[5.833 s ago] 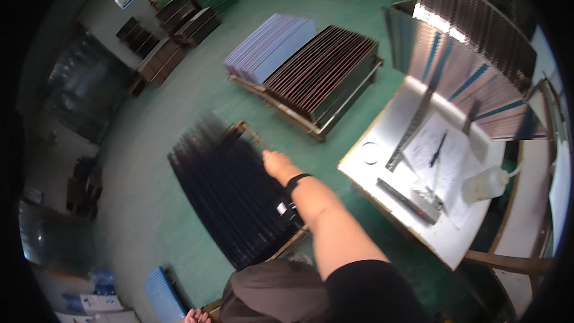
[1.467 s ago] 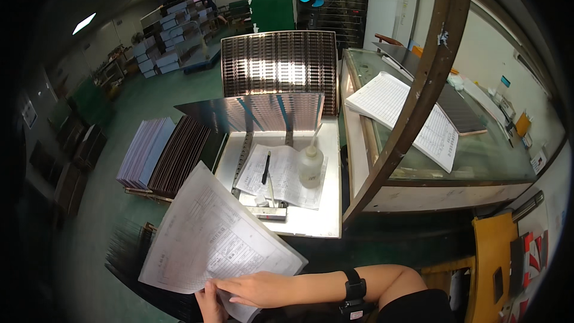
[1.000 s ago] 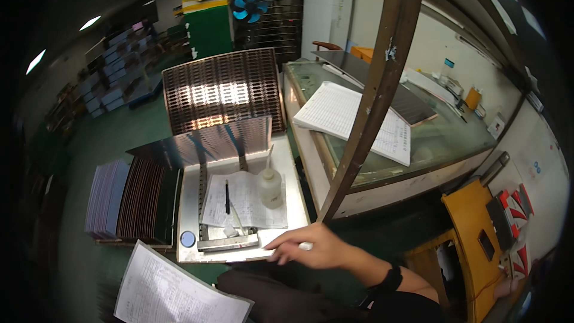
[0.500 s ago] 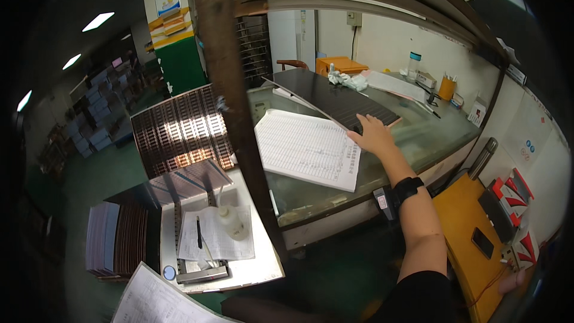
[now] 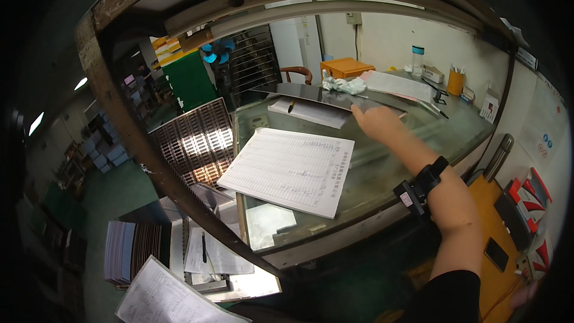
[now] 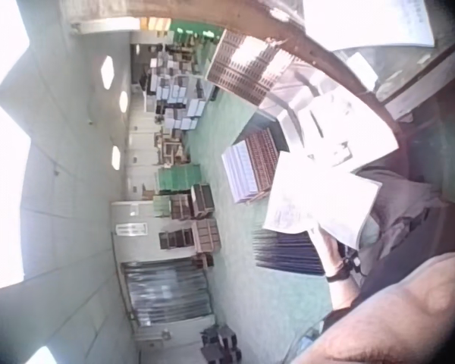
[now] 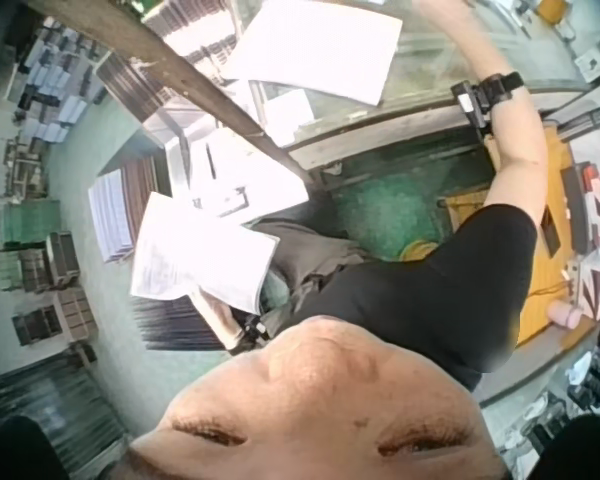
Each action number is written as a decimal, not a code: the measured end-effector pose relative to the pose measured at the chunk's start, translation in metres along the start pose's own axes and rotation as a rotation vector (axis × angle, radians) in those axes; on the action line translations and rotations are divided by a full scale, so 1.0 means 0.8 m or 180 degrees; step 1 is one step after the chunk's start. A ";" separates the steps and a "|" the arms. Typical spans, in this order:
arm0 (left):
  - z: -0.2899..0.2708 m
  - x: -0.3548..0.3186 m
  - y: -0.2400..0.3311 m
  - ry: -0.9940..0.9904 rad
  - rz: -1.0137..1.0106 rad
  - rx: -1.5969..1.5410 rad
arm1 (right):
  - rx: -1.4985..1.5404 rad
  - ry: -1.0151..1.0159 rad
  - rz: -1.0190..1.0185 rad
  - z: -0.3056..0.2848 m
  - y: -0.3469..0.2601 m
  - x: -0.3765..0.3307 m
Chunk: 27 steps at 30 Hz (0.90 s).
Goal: Inspecting thin metal plates and recording data on a process sheet.
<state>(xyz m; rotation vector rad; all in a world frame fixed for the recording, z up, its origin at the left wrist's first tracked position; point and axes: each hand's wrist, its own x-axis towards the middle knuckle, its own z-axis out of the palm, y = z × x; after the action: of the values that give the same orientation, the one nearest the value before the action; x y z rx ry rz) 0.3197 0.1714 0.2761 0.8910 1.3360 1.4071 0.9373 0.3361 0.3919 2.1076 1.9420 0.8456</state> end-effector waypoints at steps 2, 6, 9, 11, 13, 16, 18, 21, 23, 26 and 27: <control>0.006 -0.009 0.006 -0.0036 0.0033 0.0009 | -0.0001 0.0156 0.0197 0.001 0.034 -0.022; 0.007 -0.004 0.000 -0.0062 -0.0032 0.0002 | -0.0137 0.0384 0.0143 0.064 0.076 -0.049; 0.006 -0.005 -0.001 -0.0035 0.0023 0.0126 | 0.0195 0.0052 0.0386 0.073 0.081 -0.070; 0.007 0.007 -0.004 -0.0094 0.0061 0.0157 | 0.0407 -0.0202 0.0745 0.075 0.087 -0.083; 0.015 0.025 -0.009 -0.0219 0.0058 0.0138 | 0.0377 -0.0698 0.0857 0.077 0.085 -0.076; 0.035 0.062 -0.009 -0.0531 0.0055 0.0074 | 0.0317 -0.0805 0.0798 0.058 0.057 -0.044; 0.043 0.080 -0.007 -0.0706 0.0050 0.0070 | 0.0691 -0.0515 0.0638 0.037 0.032 -0.019; 0.053 0.108 -0.003 -0.0945 0.0024 0.0050 | 0.1227 -0.0218 0.0375 0.043 0.005 0.012; 0.055 0.123 0.004 -0.1021 0.0029 0.0028 | 0.1454 -0.0127 0.0336 0.042 -0.010 0.031; 0.044 0.137 0.015 -0.0982 0.0045 -0.0020 | 0.1628 -0.0023 0.0748 0.033 -0.007 0.060; 0.035 0.135 0.017 -0.0913 0.0052 -0.0048 | 0.1764 0.0207 0.1103 0.034 0.014 0.061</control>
<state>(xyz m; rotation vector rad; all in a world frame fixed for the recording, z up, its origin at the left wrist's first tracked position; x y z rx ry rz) 0.3155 0.2837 0.2816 1.0521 1.1021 1.2459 0.9605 0.3880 0.3893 2.8221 2.0526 0.4523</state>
